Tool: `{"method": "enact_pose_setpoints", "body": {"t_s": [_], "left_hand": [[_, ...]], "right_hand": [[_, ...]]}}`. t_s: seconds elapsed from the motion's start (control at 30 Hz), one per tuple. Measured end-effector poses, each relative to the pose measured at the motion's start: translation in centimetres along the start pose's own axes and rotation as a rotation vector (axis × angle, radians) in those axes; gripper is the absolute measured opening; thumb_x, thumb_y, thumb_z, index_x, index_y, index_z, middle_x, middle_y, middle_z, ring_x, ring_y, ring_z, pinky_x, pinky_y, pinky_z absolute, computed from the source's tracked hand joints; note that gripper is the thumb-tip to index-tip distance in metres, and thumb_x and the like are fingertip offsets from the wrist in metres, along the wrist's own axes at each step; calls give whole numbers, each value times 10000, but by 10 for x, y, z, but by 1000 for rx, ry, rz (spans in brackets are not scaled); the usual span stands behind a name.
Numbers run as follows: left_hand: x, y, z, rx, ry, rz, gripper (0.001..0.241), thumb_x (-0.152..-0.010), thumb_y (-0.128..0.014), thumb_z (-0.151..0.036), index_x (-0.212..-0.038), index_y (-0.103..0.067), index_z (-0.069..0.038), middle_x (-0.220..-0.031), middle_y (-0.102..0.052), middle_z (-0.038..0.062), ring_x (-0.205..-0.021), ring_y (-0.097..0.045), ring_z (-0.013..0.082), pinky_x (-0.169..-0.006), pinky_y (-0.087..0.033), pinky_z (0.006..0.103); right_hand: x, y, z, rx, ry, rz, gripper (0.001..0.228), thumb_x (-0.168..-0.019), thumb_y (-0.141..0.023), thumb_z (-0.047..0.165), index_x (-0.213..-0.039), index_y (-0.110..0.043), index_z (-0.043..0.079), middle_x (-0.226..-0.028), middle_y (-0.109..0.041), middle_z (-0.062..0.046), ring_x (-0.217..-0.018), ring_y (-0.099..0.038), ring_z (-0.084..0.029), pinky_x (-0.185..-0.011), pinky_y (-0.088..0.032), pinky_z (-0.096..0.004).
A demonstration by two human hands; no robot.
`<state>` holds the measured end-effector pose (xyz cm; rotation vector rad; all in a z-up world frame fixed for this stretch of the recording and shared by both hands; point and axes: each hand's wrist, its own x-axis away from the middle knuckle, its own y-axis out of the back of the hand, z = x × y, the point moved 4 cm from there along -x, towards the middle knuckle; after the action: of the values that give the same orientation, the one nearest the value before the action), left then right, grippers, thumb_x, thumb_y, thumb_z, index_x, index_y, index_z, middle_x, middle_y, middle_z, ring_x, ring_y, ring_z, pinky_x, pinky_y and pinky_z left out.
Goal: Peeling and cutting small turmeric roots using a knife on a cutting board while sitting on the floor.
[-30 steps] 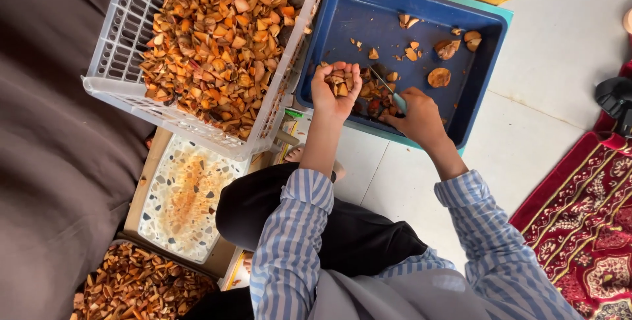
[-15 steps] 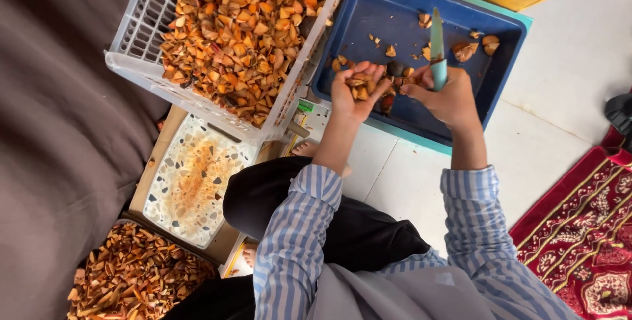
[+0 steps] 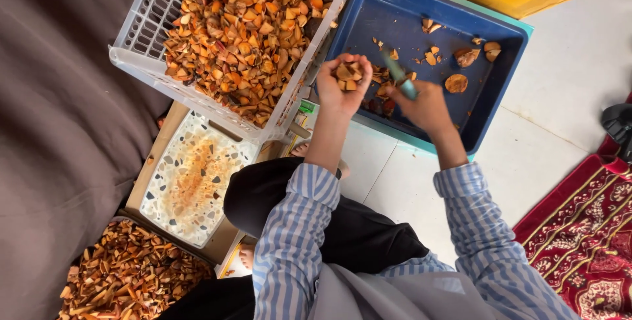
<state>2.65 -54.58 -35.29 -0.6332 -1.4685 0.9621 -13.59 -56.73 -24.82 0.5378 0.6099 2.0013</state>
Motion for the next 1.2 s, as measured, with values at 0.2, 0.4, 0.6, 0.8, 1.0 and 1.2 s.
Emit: {"method": "enact_pose_setpoints", "body": {"t_s": [0.2,0.4,0.6,0.8,1.0,1.2], "left_hand": [[4,7,-26,27,-61,-9,224,-765,-506,-193,-772,-612,4,-873,-634,169,-904,-596,288,-859,-513,433],[7,4,-30,33,-80,1,230,-796,-471,-186,-771,-597,5,-868,-618,162,-904,-591,277,-858,-516,429],[8,4,-30,34,-83,5,228,-812,-463,-184,-784,-586,6,-877,-601,151,-915,-581,280,-864,-511,437],[15,-1,-28,27,-82,-2,226,-800,-471,-186,-772,-584,8,-857,-591,141,-912,-579,277,-870,-507,439],[21,-3,-28,14,-84,-6,216,-785,-485,-181,-769,-589,8,-851,-602,139,-906,-584,277,-879,-501,446],[28,-4,7,-112,-2,16,233,-781,-471,-205,-763,-588,-4,-792,-612,138,-827,-618,266,-818,-528,440]], "right_hand": [[-2,-34,5,308,156,87,286,-757,-708,343,-899,-609,115,-842,-574,-145,-761,-605,-372,-650,-492,-455],[-16,-50,1,381,157,88,255,-670,-763,225,-833,-602,113,-861,-547,-150,-740,-607,-407,-619,-509,-482],[-22,-60,-22,300,205,42,218,-629,-784,229,-749,-630,133,-819,-510,-95,-672,-592,-401,-555,-519,-457],[-23,-55,-31,195,294,10,215,-618,-807,216,-706,-636,120,-776,-524,-72,-678,-593,-384,-522,-503,-424],[-11,-8,-15,-37,218,-50,222,-606,-800,219,-740,-654,120,-771,-576,-129,-745,-595,-343,-677,-447,-398],[5,42,83,-539,282,111,249,-623,-803,-39,-791,-619,-53,-740,-487,-145,-595,-595,-215,-541,-512,-292]]}}
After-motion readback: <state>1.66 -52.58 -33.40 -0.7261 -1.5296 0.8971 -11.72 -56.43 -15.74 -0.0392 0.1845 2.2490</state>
